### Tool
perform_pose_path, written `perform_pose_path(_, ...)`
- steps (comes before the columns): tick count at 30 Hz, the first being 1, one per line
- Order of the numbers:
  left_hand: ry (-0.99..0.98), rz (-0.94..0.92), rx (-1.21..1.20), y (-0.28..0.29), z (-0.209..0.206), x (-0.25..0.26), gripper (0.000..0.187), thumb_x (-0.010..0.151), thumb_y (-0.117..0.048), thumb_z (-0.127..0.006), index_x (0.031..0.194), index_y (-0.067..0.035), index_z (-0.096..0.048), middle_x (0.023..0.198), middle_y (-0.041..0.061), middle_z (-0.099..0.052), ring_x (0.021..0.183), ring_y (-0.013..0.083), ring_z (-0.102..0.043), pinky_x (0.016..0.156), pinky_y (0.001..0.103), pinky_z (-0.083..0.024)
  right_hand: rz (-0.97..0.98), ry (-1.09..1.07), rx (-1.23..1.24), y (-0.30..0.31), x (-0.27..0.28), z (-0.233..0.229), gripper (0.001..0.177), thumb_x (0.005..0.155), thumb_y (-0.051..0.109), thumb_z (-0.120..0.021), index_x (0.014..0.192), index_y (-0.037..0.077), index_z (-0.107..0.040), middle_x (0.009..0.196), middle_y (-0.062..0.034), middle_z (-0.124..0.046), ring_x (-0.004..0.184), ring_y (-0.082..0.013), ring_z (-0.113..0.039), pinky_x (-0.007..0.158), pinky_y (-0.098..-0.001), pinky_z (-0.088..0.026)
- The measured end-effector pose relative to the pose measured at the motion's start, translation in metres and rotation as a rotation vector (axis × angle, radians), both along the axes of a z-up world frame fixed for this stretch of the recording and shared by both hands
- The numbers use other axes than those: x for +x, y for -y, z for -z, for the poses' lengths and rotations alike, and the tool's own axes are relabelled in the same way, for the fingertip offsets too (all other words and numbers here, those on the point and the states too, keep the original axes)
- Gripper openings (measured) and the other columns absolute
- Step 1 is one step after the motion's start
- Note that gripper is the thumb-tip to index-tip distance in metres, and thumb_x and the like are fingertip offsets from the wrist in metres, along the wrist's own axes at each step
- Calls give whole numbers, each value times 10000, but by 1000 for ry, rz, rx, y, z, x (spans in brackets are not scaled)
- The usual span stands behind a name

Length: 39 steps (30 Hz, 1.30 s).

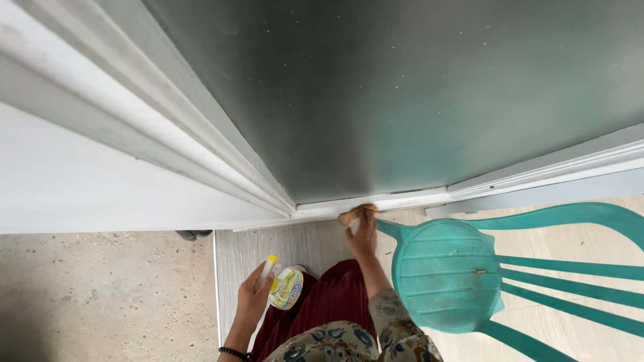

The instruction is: The person sprays a cleaning solution onto a large frosted glass door and wipes the surface with a cloth. They repeatedly spray and wipe different sections of the glass and the white frame, moving from the bottom to the top.

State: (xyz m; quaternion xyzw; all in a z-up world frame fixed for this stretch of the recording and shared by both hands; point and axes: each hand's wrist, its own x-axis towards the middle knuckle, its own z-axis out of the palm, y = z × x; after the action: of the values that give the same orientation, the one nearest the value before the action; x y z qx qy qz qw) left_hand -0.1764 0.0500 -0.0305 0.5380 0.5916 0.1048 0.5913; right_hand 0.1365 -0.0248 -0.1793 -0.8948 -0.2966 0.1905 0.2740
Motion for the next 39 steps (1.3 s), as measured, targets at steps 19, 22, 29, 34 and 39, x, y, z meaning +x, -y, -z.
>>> perform_pose_path(19,83,145,56,14,18,64,514,950,-228,-650,1403,1,-571,1143,180,-768,1043,202,-733,875,317,-577,145,139,-24,37,66,15,913,717,283,-790,1487,26,-372,1573,-178,-310,1441,-418,-259,1155,-483,-276)
perform_pose_path(22,57,164,63,15,10,81,506,954,-239,-649,1401,-13,-577,1152,167,-763,1055,196,-732,880,319,-579,146,201,-26,41,82,13,783,795,272,-755,1480,83,-426,1530,-83,-387,1491,-408,-250,1240,-483,-248)
perform_pose_path(29,2,170,83,20,-4,114,502,952,-257,-642,1404,-41,-595,1115,161,-783,1016,201,-739,856,322,-578,334,86,24,82,177,1,885,747,229,-765,1509,24,-364,1591,-132,-260,1433,-408,-299,1150,-474,-340)
perform_pose_path(34,37,140,99,29,1,126,502,950,-246,-653,1398,-26,-598,1126,159,-777,1042,199,-721,876,318,-567,387,2,136,89,194,-1,859,745,236,-805,1454,7,-378,1659,-149,-194,1371,-388,-470,1119,-457,-434)
perform_pose_path(39,137,102,47,39,1,151,508,953,-241,-645,1405,-24,-570,1180,147,-756,1087,193,-712,914,313,-555,218,-107,107,79,153,-2,1013,696,242,-813,1534,35,-283,1625,-160,-174,1343,-408,-436,1068,-459,-450)
